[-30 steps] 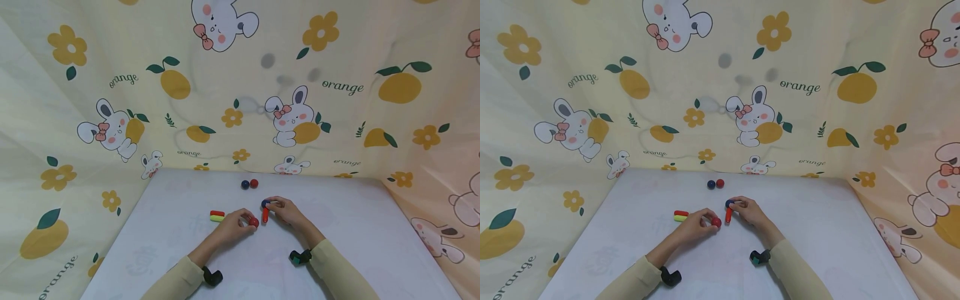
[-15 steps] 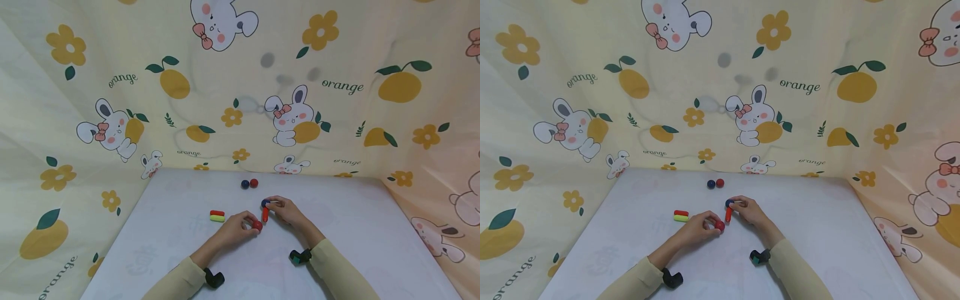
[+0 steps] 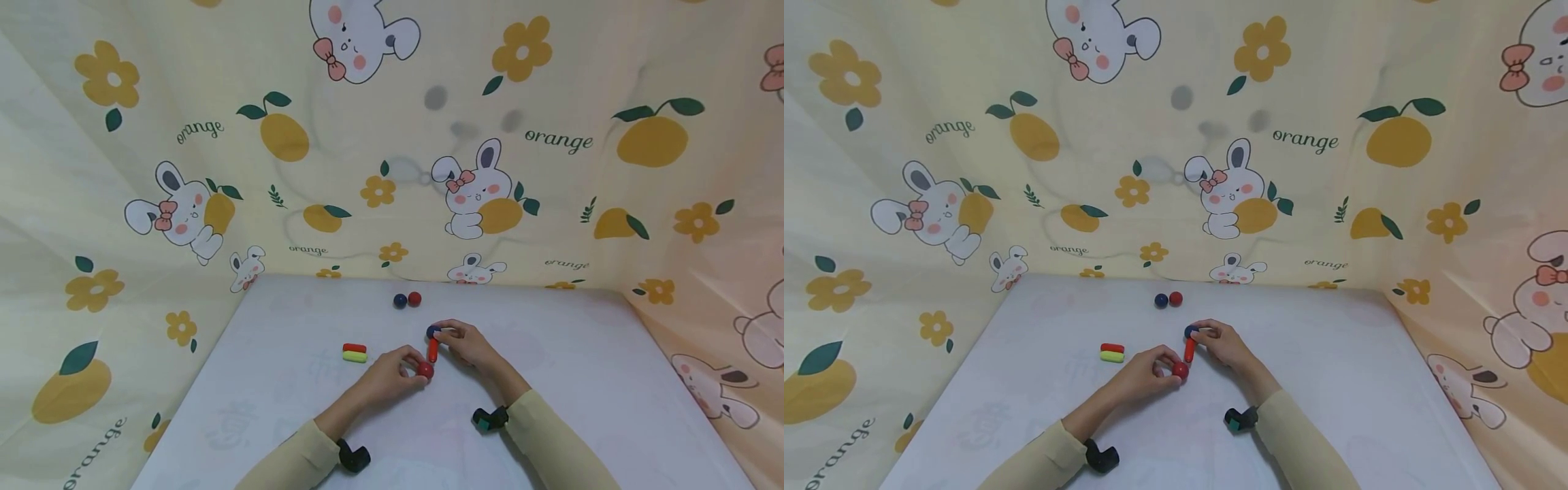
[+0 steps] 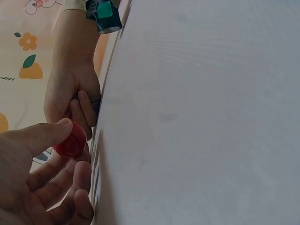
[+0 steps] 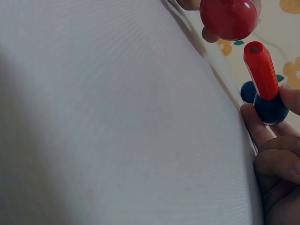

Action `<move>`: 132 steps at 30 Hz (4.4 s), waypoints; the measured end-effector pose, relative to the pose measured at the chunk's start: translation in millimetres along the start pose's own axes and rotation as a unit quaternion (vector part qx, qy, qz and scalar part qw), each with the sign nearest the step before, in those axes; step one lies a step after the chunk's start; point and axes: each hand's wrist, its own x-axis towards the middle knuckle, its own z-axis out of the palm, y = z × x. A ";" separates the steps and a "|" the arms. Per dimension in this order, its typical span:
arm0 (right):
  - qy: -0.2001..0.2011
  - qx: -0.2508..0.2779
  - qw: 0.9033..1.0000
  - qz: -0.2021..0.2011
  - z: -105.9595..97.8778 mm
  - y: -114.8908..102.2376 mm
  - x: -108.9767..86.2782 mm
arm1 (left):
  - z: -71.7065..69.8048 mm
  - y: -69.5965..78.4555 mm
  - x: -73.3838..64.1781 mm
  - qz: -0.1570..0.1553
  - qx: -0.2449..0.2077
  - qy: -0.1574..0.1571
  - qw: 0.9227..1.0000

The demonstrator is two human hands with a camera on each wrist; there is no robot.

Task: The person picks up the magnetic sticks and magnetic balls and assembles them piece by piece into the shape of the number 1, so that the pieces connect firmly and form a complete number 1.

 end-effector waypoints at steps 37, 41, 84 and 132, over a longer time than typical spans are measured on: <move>0.005 -0.001 1.000 -0.013 -0.2 5.0 4.0 | 8.2 5.2 8.4 0.007 -0.010 0.003 1.000; 0.006 -0.001 1.000 -0.011 -0.6 3.9 2.8 | 10.3 5.1 10.7 0.003 -0.003 0.010 1.000; -0.002 -0.038 0.999 -0.022 -0.6 3.4 1.7 | 5.0 -4.3 16.7 0.003 -0.048 0.009 0.999; -0.102 -0.037 0.989 -0.097 -5.9 2.5 -23.8 | 5.2 -6.4 26.6 0.000 -0.052 0.041 0.998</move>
